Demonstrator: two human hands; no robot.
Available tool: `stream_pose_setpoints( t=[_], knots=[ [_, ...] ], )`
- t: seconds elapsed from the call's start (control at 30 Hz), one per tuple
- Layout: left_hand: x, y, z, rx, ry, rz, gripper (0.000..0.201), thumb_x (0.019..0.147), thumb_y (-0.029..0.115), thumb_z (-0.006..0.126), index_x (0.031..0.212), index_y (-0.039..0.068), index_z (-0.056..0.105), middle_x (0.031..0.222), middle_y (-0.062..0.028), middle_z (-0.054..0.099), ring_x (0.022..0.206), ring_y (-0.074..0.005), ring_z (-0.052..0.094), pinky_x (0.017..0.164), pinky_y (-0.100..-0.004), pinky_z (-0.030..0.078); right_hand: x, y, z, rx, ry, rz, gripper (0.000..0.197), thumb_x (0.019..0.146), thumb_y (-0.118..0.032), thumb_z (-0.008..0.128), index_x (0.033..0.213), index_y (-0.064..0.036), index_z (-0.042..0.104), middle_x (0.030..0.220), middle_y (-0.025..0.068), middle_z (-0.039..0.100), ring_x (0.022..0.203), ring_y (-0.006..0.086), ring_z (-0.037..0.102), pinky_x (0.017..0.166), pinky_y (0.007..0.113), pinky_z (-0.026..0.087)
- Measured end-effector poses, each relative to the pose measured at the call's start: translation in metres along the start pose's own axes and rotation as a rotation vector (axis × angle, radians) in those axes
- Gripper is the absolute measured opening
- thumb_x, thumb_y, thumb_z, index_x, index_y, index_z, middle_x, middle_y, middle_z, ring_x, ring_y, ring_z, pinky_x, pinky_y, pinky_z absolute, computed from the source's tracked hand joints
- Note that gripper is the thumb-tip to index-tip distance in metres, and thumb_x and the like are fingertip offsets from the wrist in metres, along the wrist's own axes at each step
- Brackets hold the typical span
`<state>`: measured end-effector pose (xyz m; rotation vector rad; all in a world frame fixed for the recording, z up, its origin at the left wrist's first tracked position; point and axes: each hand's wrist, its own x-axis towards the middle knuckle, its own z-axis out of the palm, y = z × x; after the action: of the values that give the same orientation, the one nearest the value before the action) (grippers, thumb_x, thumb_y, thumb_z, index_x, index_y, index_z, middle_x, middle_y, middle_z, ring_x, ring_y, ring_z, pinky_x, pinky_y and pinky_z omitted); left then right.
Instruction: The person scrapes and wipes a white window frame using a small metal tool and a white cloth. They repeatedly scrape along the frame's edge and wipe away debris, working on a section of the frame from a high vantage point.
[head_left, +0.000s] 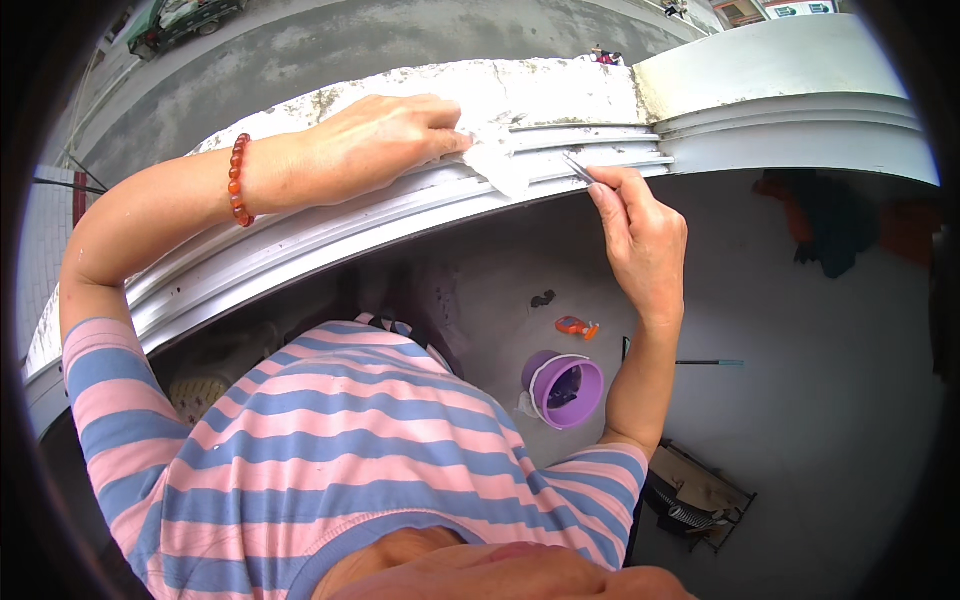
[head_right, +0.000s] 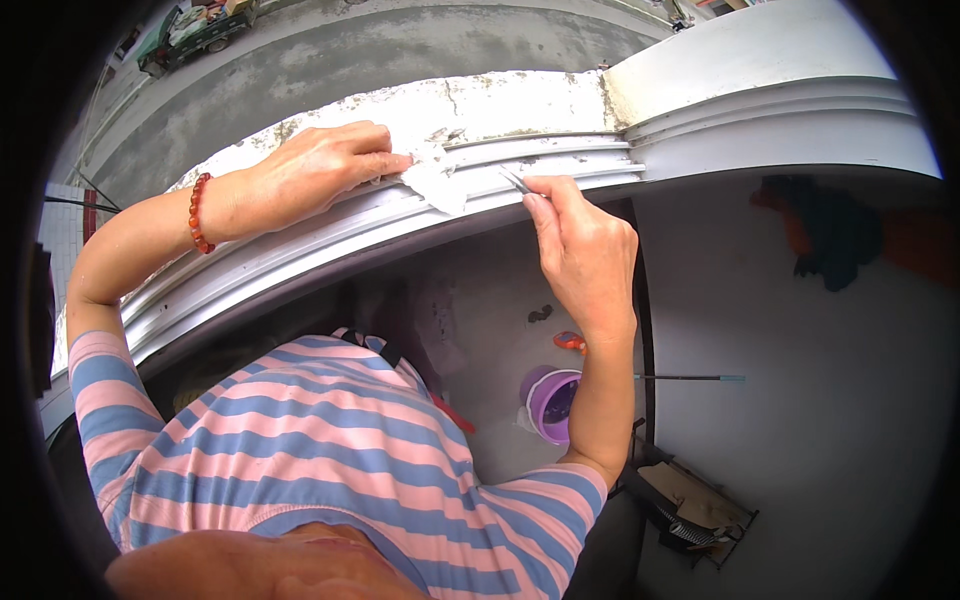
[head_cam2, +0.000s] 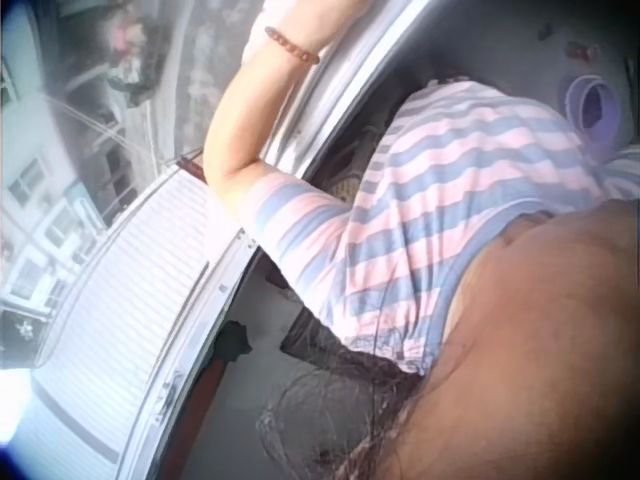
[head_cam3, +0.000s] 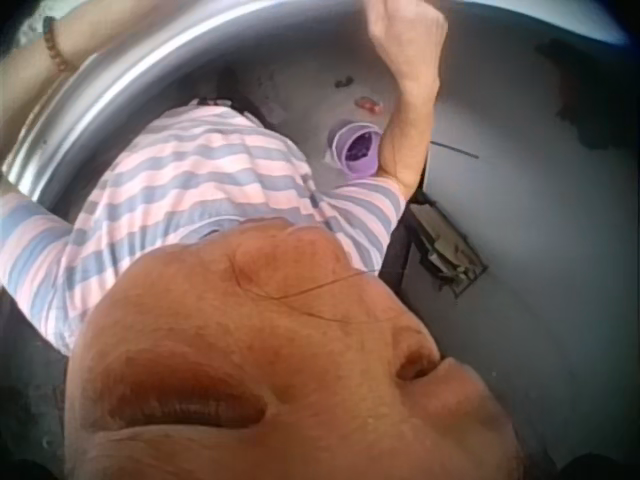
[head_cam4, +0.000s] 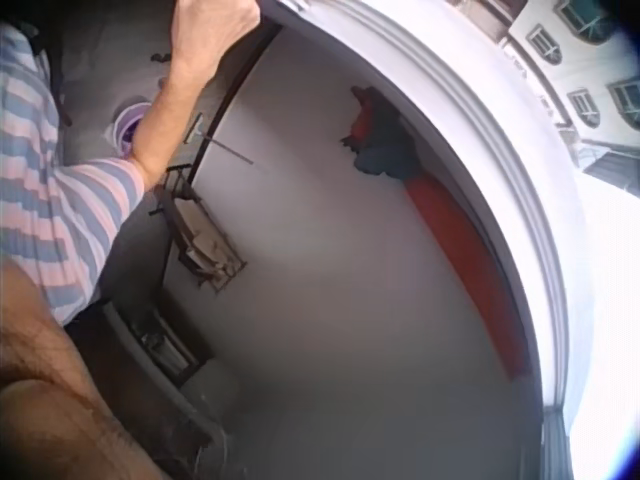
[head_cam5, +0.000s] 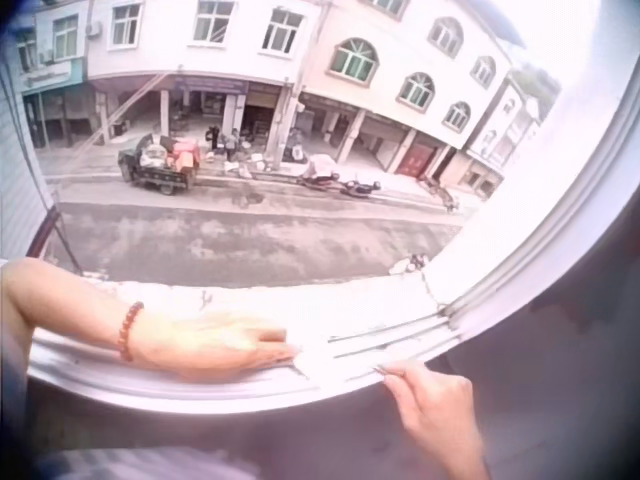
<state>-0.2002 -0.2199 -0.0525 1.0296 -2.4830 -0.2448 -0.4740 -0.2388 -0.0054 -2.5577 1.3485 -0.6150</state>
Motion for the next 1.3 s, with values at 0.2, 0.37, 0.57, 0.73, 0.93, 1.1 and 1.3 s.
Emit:
stream_pose_setpoints(
  t=[0.2, 0.37, 0.57, 0.73, 0.93, 1.1, 1.3],
  knots=[
    [0.045, -0.005, 0.010, -0.121, 0.004, -0.048, 0.008, 0.074, 0.002, 0.056, 0.082, -0.002, 0.056, 0.085, -0.0147, 0.057, 0.080, -0.0323, 0.058, 0.067, -0.0389, 0.046, -0.002, -0.008, -0.013, 0.069, 0.061, 0.054, 0.012, 0.087, -0.012, 0.059, 0.097, -0.0065, 0.064, 0.056, 0.0066, 0.052, 0.047, 0.0130, 0.048, 0.048, 0.025, 0.040],
    [0.095, -0.008, -0.018, -0.277, 0.141, -0.153, 0.011, 0.074, 0.006, 0.059, 0.080, -0.004, 0.058, 0.076, -0.0183, 0.061, 0.072, -0.0321, 0.060, 0.063, -0.0385, 0.045, -0.002, -0.042, -0.024, 0.141, 0.127, 0.000, 0.016, 0.088, -0.003, 0.056, 0.102, -0.0002, 0.062, 0.072, 0.0040, 0.061, 0.056, 0.0053, 0.047, 0.051, 0.020, 0.039],
    [-0.058, 0.038, -0.098, -0.005, -0.005, -0.271, 0.006, 0.075, 0.001, 0.061, 0.080, -0.003, 0.061, 0.079, -0.0128, 0.059, 0.072, -0.0296, 0.060, 0.062, -0.0347, 0.047, -0.018, -0.090, 0.008, 0.307, -0.067, -0.311, 0.014, 0.077, 0.000, 0.065, 0.091, -0.0011, 0.064, 0.071, 0.0096, 0.063, 0.051, 0.0176, 0.056, 0.049, 0.026, 0.043],
    [-0.117, 0.062, -0.074, 0.004, -0.071, -0.221, 0.009, 0.073, 0.001, 0.064, 0.080, 0.002, 0.059, 0.074, -0.0081, 0.053, 0.069, -0.0240, 0.055, 0.053, -0.0344, 0.044, -0.024, -0.086, 0.028, 0.401, -0.072, -0.238, 0.012, 0.079, -0.002, 0.065, 0.091, -0.0022, 0.064, 0.067, 0.0088, 0.062, 0.050, 0.0181, 0.055, 0.048, 0.026, 0.042],
    [-0.062, 0.041, -0.034, 0.074, -0.052, -0.018, 0.011, 0.067, 0.004, 0.061, 0.075, 0.001, 0.055, 0.076, -0.0088, 0.049, 0.072, -0.0235, 0.051, 0.055, -0.0329, 0.045, -0.046, -0.062, 0.019, 0.414, -0.005, -0.025, 0.014, 0.080, -0.002, 0.064, 0.094, -0.0020, 0.064, 0.063, 0.0080, 0.059, 0.047, 0.0154, 0.052, 0.046, 0.025, 0.040],
    [0.010, 0.028, -0.006, 0.075, -0.051, 0.132, 0.007, 0.070, 0.006, 0.056, 0.075, 0.001, 0.053, 0.079, -0.0095, 0.050, 0.080, -0.0234, 0.052, 0.057, -0.0337, 0.047, -0.084, -0.038, 0.006, 0.374, 0.102, 0.243, 0.015, 0.082, -0.002, 0.063, 0.097, -0.0011, 0.064, 0.059, 0.0040, 0.057, 0.047, 0.0087, 0.049, 0.045, 0.023, 0.037],
    [0.088, 0.029, 0.029, 0.088, 0.000, 0.103, 0.009, 0.069, 0.005, 0.057, 0.076, 0.000, 0.054, 0.081, -0.0113, 0.052, 0.081, -0.0280, 0.055, 0.061, -0.0372, 0.048, -0.103, -0.020, 0.001, 0.392, 0.198, 0.346, 0.015, 0.083, -0.003, 0.062, 0.098, -0.0013, 0.064, 0.057, 0.0022, 0.054, 0.047, 0.0071, 0.045, 0.046, 0.022, 0.036]
  ],
)
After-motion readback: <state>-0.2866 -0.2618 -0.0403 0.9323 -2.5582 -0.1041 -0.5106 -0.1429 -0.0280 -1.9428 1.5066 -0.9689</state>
